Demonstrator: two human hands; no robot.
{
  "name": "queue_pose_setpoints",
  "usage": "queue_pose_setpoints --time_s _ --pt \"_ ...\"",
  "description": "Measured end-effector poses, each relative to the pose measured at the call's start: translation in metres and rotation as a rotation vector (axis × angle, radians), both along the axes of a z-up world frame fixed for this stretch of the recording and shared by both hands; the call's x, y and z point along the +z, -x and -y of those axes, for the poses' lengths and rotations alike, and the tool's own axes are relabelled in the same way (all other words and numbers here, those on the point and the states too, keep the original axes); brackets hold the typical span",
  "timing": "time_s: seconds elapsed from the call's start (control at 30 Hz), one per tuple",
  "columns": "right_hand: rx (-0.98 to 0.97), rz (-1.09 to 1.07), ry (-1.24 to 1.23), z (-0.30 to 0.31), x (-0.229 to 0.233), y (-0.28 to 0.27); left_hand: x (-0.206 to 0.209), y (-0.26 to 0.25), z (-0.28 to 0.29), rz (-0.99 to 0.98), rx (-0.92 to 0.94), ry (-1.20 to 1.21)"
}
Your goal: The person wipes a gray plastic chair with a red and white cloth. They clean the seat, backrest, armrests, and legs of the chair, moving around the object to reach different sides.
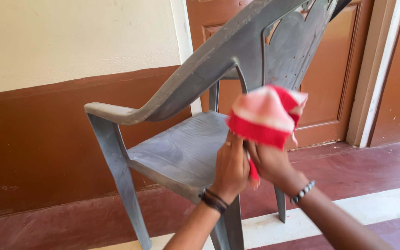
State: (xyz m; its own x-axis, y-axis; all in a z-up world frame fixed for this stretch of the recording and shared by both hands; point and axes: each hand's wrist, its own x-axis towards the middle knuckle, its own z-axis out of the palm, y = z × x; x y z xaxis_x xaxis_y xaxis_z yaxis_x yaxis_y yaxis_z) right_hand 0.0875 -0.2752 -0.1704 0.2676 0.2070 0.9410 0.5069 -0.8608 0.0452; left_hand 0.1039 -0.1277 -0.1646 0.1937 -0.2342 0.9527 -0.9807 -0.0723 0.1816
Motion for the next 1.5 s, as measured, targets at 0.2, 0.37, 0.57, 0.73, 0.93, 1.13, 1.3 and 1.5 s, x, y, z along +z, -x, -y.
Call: queue_pose_setpoints --time_s 0.2,0.37,0.57,0.73,0.93,1.13,1.3,1.5 --pt "0.115 -0.162 -0.104 -0.001 -0.098 -0.016 -0.061 0.004 -0.008 -0.154 0.083 -0.039" --pt "0.254 -0.344 -0.415 -0.025 -0.163 -0.018 -0.099 0.011 -0.022 -0.188 0.205 -0.18" --pt "0.305 -0.493 -0.512 -0.046 -0.197 0.002 -0.143 0.017 -0.029 -0.107 0.315 -0.238" --pt "0.335 -0.579 -0.592 -0.051 -0.235 0.007 -0.21 0.005 -0.03 -0.126 0.376 -0.408" --pt "0.313 -0.731 -0.693 -0.063 -0.287 0.006 -0.327 -0.005 -0.027 -0.19 0.493 -0.509" --pt "0.029 -0.913 -0.653 -0.06 -0.35 0.014 -0.426 -0.004 -0.034 0.133 0.475 -0.414" --pt "-0.186 -1.06 -0.553 -0.056 -0.399 0.042 -0.442 0.032 -0.049 -0.246 0.27 -0.599" --pt "-0.283 -1.298 -0.443 -0.053 -0.394 0.061 -0.493 0.058 -0.063 -0.601 0.269 -0.798"
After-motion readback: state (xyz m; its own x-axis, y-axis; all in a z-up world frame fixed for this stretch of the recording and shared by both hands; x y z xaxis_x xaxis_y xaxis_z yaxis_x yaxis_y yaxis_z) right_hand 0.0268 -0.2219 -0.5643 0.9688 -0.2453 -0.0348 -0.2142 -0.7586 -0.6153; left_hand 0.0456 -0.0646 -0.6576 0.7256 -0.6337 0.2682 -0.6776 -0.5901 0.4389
